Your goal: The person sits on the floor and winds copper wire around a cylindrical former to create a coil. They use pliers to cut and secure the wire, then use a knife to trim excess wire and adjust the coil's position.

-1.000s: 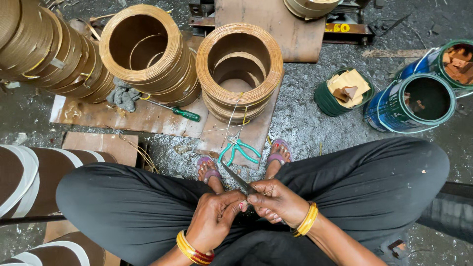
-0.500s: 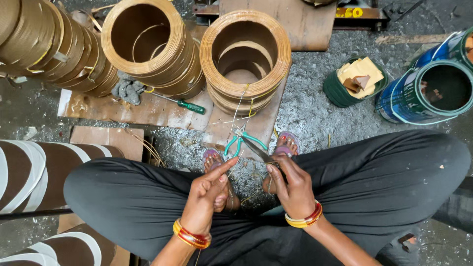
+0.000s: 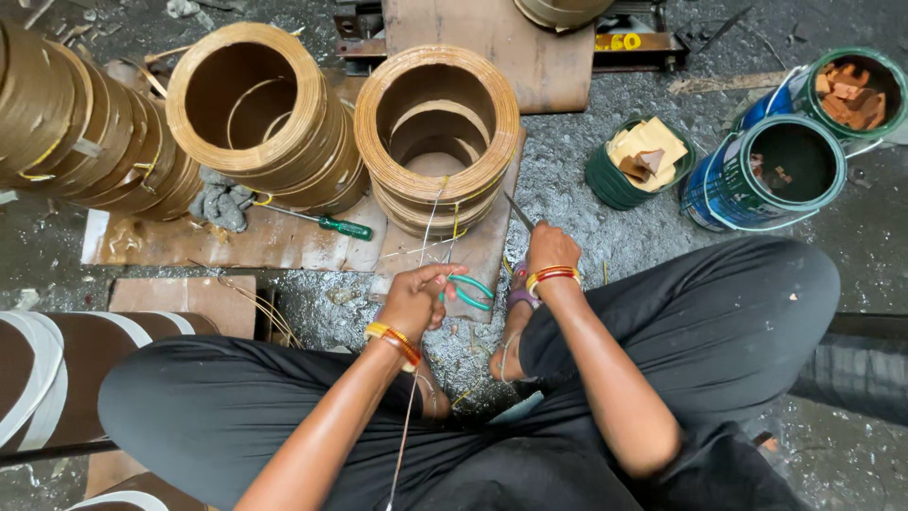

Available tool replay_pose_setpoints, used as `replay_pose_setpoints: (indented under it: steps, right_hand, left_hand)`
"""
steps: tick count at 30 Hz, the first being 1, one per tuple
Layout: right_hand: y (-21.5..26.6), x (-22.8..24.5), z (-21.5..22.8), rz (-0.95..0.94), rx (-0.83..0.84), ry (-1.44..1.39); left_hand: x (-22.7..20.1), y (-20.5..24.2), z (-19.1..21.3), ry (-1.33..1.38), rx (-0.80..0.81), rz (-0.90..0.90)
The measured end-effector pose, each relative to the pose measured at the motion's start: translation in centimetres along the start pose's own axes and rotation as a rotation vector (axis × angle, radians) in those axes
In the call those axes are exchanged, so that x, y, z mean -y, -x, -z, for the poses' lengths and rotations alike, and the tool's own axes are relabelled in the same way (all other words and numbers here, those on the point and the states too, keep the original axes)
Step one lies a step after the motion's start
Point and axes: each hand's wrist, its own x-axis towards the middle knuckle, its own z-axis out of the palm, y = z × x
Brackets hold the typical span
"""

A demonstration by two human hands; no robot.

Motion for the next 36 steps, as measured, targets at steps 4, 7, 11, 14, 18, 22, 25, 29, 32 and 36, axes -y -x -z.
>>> replay_pose_setpoints:
  steps: [4, 7, 11, 14, 18, 22, 25, 29, 32, 36]
  right_hand:
    - [-0.9, 2.7, -2.5, 0.316, -0.494, -0.009]
    - [-0.6, 5.3, -3.3, 0.227, -0.029, -0.900]
    - [-1.1, 7.0, -4.5, 0.079, 0.381, -1.532]
    - [-1.2, 6.3, -5.7, 0.098, 0.380, -1.568]
    - [-1.0, 5.0, -6.1, 0.104, 0.456, -1.582]
    - [-1.1, 5.4, -5.7, 0.093, 0.462, -1.591]
    - [-1.0, 5.7, -5.6, 0.072, 0.468, -1.603]
    - [-1.2, 5.6, -5.5, 0.125, 0.476, -1.583]
    - [-1.5, 5.5, -5.0, 0.102, 0.498, -1.586]
    - [-1.8, 5.9, -4.5, 0.109, 0.538, -1.559]
  left_hand:
    - [1.7, -4.9, 0.2, -0.391, -0.258, -0.309]
    - [2.5, -6.4, 1.0, -0.779, -0.466, -0.553]
    - [1.4, -7.9, 1.4, -0.775, -0.559, -0.547]
    - [1.0, -8.3, 0.9, -0.781, -0.530, -0.555]
    - [0.2, -8.5, 0.1, -0.849, -0.483, -0.562]
    - [-1.2, -8.6, 0.2, -0.932, -0.497, -0.543]
    - [-1.6, -8.6, 0.4, -0.949, -0.448, -0.554]
    - [-1.5, -8.9, 0.5, -0.962, -0.425, -0.506]
    - [-1.5, -9.1, 0.6, -0.868, -0.348, -0.619]
    - [-1.5, -10.1, 0.6, -0.764, -0.366, -0.495]
